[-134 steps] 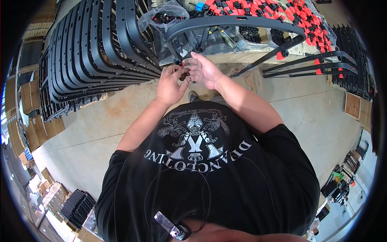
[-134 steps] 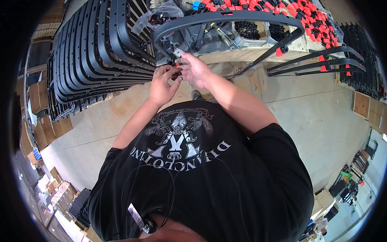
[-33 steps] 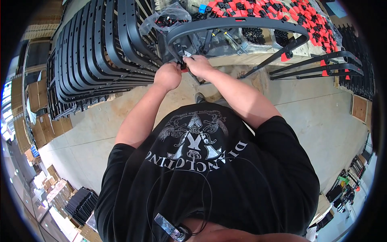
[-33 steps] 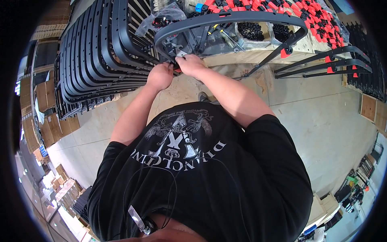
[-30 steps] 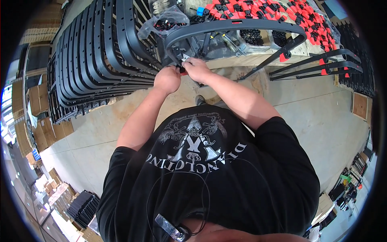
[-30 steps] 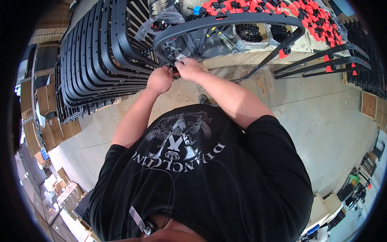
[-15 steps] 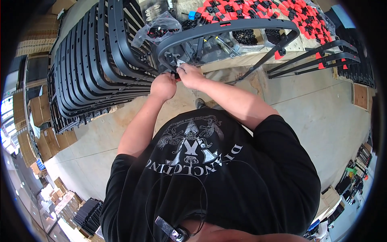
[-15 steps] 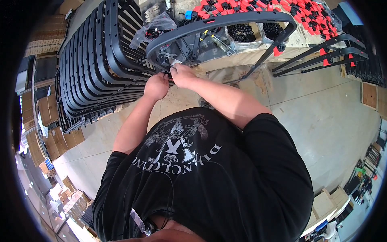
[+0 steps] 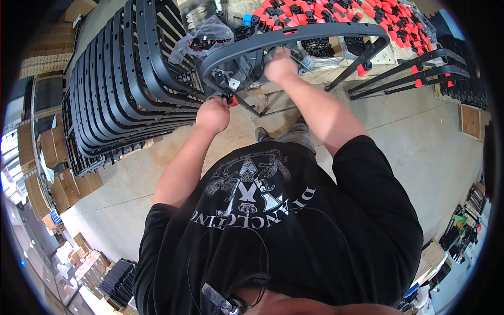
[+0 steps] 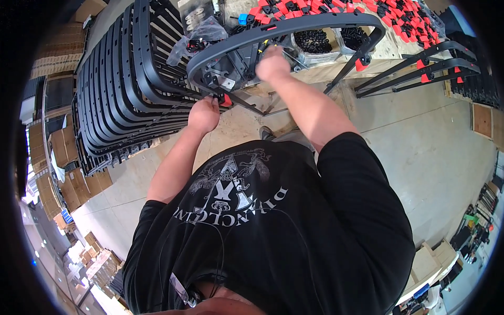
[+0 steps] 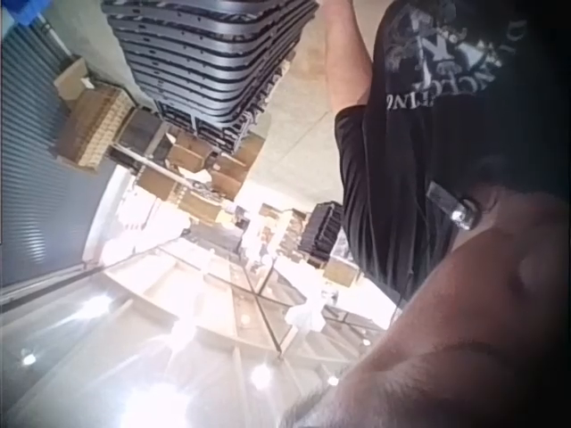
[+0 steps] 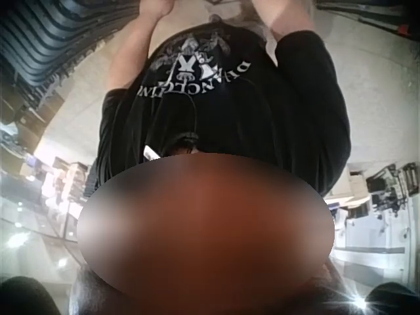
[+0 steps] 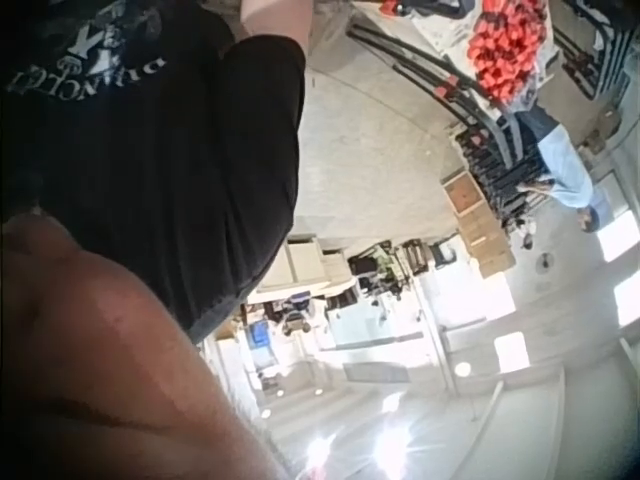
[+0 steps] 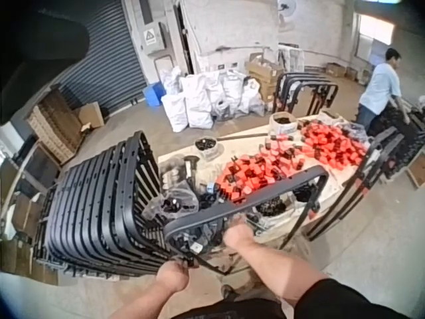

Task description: Assembling plastic caps and fasteners onto metal furniture frames at a warehouse workstation.

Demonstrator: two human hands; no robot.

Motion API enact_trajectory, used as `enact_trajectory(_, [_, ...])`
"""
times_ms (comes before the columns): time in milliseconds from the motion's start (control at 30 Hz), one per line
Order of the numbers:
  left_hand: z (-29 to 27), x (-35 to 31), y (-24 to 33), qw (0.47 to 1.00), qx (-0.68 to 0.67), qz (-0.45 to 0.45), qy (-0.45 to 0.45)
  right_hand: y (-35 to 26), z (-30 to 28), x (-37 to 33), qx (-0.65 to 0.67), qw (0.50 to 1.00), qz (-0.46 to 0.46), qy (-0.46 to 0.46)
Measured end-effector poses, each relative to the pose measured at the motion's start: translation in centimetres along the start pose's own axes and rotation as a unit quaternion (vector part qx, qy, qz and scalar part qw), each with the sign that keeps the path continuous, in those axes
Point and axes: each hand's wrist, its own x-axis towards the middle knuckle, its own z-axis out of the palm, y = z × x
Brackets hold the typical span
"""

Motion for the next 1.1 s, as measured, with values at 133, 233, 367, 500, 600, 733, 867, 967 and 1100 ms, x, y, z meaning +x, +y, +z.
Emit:
enact_trajectory(133, [0.3, -0.1, -0.1, 1.0, -0.013, -0.019, 0.005, 2.7, -1.6, 2.3, -0.066, 0.994, 0.056, -0.062])
enact_trajectory(233, [0.7, -0.1, -0.3, 0.999, -0.027, -0.022, 0.024, 2.7, -2.2, 2.7, -0.101, 0.982, 0.076, -0.139])
enact_trajectory(367, [1.6, 0.1, -1.2, 0.999, -0.031, -0.016, 0.024, 2.3, -3.1, 2.8, -0.128, 0.969, 0.046, -0.204])
enact_trajectory(500, [1.1, -0.2, -0.4, 0.998, -0.052, -0.025, 0.014, 4.3, -0.8, 1.1, -0.013, 0.991, 0.071, -0.109])
enact_trajectory(600, [1.6, -0.4, -0.9, 0.997, -0.062, -0.014, 0.045, 6.9, 1.6, -1.5, 0.04, 0.998, 0.042, -0.039])
enact_trajectory(733, [-0.1, -3.1, 0.2, 0.996, -0.062, -0.042, 0.04, 5.6, -3.7, -9.1, 0.499, 0.809, 0.115, -0.29])
enact_trajectory(867, [0.4, -4.9, 1.3, 0.954, -0.25, 0.073, 0.146, 2.9, -8.3, -13.0, 0.295, 0.872, -0.041, -0.389])
enact_trajectory(967, [0.0, -4.4, 2.6, 0.742, -0.642, 0.172, -0.083, 0.7, -9.3, -14.2, 0.309, 0.827, -0.02, -0.469])
enact_trajectory(1100, [-1.1, -4.5, 2.7, 0.751, -0.63, 0.184, -0.077, 0.1, -9.7, -14.4, 0.357, 0.787, -0.029, -0.502])
